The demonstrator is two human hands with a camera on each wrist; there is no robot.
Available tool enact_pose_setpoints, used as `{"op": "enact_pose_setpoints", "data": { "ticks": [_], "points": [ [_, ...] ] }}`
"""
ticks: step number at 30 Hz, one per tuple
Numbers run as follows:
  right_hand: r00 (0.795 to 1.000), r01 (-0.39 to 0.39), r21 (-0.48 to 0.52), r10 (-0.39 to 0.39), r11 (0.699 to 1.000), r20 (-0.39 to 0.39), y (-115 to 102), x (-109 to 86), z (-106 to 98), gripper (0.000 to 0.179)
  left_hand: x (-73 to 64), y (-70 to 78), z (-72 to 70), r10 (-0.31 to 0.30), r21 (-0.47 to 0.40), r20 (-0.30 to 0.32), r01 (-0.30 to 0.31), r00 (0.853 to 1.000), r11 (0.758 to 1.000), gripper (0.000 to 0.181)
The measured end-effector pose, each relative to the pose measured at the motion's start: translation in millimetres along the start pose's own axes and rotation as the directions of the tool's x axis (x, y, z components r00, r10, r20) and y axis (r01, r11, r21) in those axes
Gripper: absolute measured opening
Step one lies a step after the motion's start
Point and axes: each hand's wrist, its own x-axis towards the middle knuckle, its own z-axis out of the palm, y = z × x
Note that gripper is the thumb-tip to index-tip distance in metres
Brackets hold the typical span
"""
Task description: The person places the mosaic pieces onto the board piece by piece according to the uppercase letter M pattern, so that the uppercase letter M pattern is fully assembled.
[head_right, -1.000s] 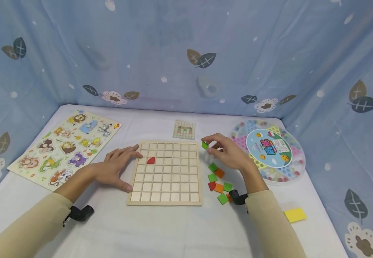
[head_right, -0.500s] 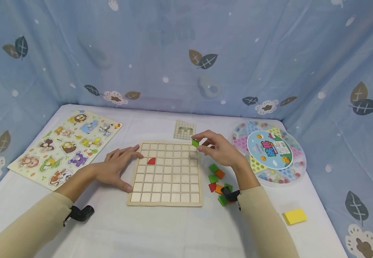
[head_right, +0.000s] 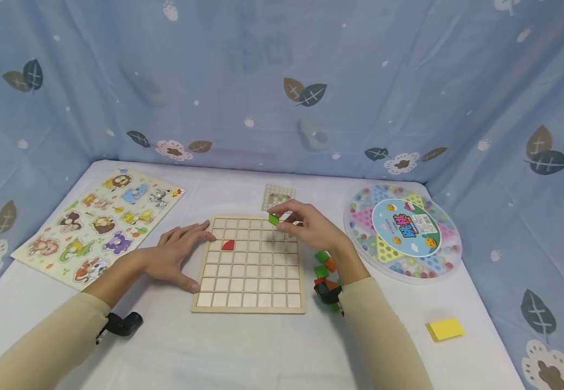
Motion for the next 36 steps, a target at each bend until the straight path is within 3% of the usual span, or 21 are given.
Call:
{"op": "enact_pose_setpoints", "data": {
  "ticks": [7, 18, 36],
  "points": [
    [0.998, 0.035, 0.006, -0.036, 0.999, 0.043, -2, 17.9, 21, 0.037, -6.8, -3.0, 0.7, 0.006, -0.011, -0.004, -0.006, 1.0, 1.0, 0.113],
    [0.991, 0.062, -0.013, -0.06, 0.998, 0.116, -5, 30.7, 42, 0.037, -2.3, -3.8, 2.7, 0.022, -0.025, 0.005, -0.022, 1.0, 0.999, 0.108],
    [0.979, 0.034, -0.195, 0.006, 0.98, 0.203, -7, 44.6, 58, 0.037, -1.1, -1.1, -1.9, 0.03, -0.03, 0.012, -0.03, 0.999, 0.999, 0.108]
  ]
}}
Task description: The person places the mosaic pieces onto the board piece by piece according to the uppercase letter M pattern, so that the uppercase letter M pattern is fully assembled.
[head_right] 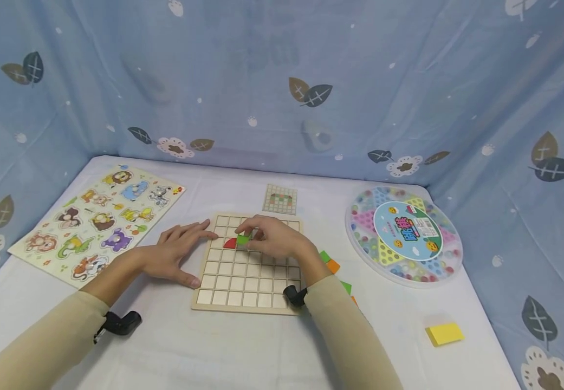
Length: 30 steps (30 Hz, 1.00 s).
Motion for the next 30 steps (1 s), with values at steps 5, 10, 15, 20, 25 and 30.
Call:
{"op": "enact_pose_setpoints", "data": {
  "ticks": [5, 10, 15, 20, 25, 30],
  "points": [
    [0.999, -0.047, -0.06, 0.046, 0.997, -0.005, -1, 5.1, 4, 0.036, -1.4, -4.0, 2.8, 0.005, -0.001, -0.028, -0.005, 1.0, 1.0, 0.106],
    [0.996, -0.089, -0.12, 0.089, 0.989, 0.0, -2, 11.7, 9, 0.036, -5.5, -10.1, 8.4, 0.029, 0.005, -0.09, -0.028, 0.996, 1.0, 0.096],
    [0.994, -0.111, -0.174, 0.111, 0.978, -0.008, -6, 14.6, 10, 0.034, -5.0, -10.0, 7.0, 0.084, -0.003, -0.129, -0.085, 0.988, 0.996, 0.088],
    [0.993, -0.115, -0.193, 0.116, 0.974, -0.003, -7, 15.7, 10, 0.033, 1.1, -9.6, 3.2, 0.081, -0.011, -0.122, -0.083, 0.989, 0.997, 0.087],
    [0.992, -0.123, -0.21, 0.126, 0.97, 0.0, -7, 16.8, 9, 0.034, 6.1, -6.9, -0.9, 0.051, -0.013, -0.085, -0.052, 0.995, 0.999, 0.089],
    [0.993, -0.116, -0.239, 0.121, 0.964, 0.007, -6, 16.3, 8, 0.035, 9.3, -4.2, -1.1, 0.045, -0.018, -0.057, -0.046, 0.997, 0.999, 0.088]
  ]
}}
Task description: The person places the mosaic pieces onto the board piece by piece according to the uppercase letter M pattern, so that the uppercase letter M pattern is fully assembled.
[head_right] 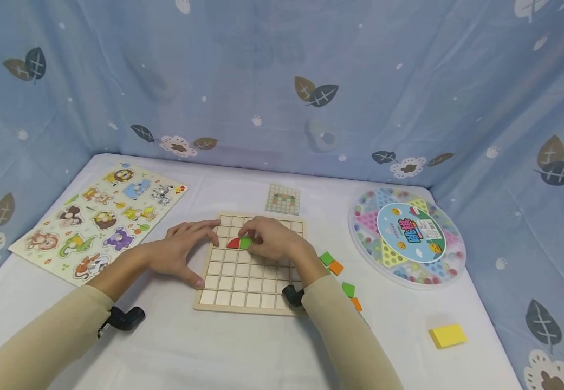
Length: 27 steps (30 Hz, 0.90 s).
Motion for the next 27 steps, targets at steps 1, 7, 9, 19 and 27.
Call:
{"op": "enact_pose_setpoints", "data": {
  "ticks": [1, 7, 9, 19, 27],
  "points": [
    [1.0, 0.001, -0.001, -0.001, 1.0, 0.001, 0, -0.2, 0, 0.035, -0.1, 0.3, 0.2, 0.001, -0.002, 0.0, -0.001, 1.0, 1.0, 0.087],
    [1.0, 0.008, -0.008, -0.008, 1.0, -0.001, -2, -0.3, -1, 0.035, -1.3, 0.6, 1.2, 0.007, -0.012, -0.002, -0.007, 1.0, 1.0, 0.087],
    [1.0, 0.003, -0.013, -0.003, 1.0, 0.003, -3, -1.2, -1, 0.034, -1.1, 0.5, 1.6, 0.011, -0.01, 0.003, -0.011, 1.0, 1.0, 0.087],
    [1.0, 0.022, 0.062, -0.022, 0.998, -0.015, -2, -12.2, -6, 0.036, -0.7, -0.2, 1.8, 0.019, 0.001, 0.014, -0.019, 1.0, 1.0, 0.087],
    [0.998, 0.048, 0.116, -0.043, 0.992, -0.048, 5, -27.9, -14, 0.035, 0.4, -0.3, 1.5, 0.011, 0.003, 0.019, -0.011, 1.0, 1.0, 0.085]
  ]
}}
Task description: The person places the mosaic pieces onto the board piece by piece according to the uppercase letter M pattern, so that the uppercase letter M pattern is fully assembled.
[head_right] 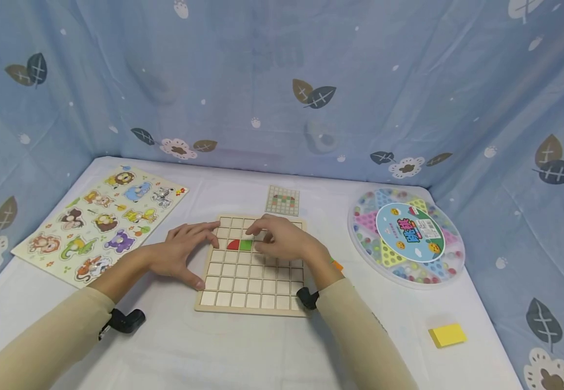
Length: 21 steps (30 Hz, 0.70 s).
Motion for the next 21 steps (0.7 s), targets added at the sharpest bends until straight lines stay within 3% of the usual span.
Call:
{"op": "enact_pose_setpoints", "data": {
  "ticks": [10, 21],
  "points": [
    [1.0, 0.002, 0.069, -0.004, 0.998, 0.03, 8, -27.4, -14, 0.038, -1.0, 4.2, -1.7, 0.0, -0.007, -0.002, 0.0, 1.0, 1.0, 0.085],
    [1.0, -0.016, 0.05, 0.017, 0.999, -0.021, 24, -60.4, -27, 0.032, -1.7, 4.5, -0.5, -0.006, 0.001, -0.007, 0.006, 1.0, 1.0, 0.085]
  ]
}}
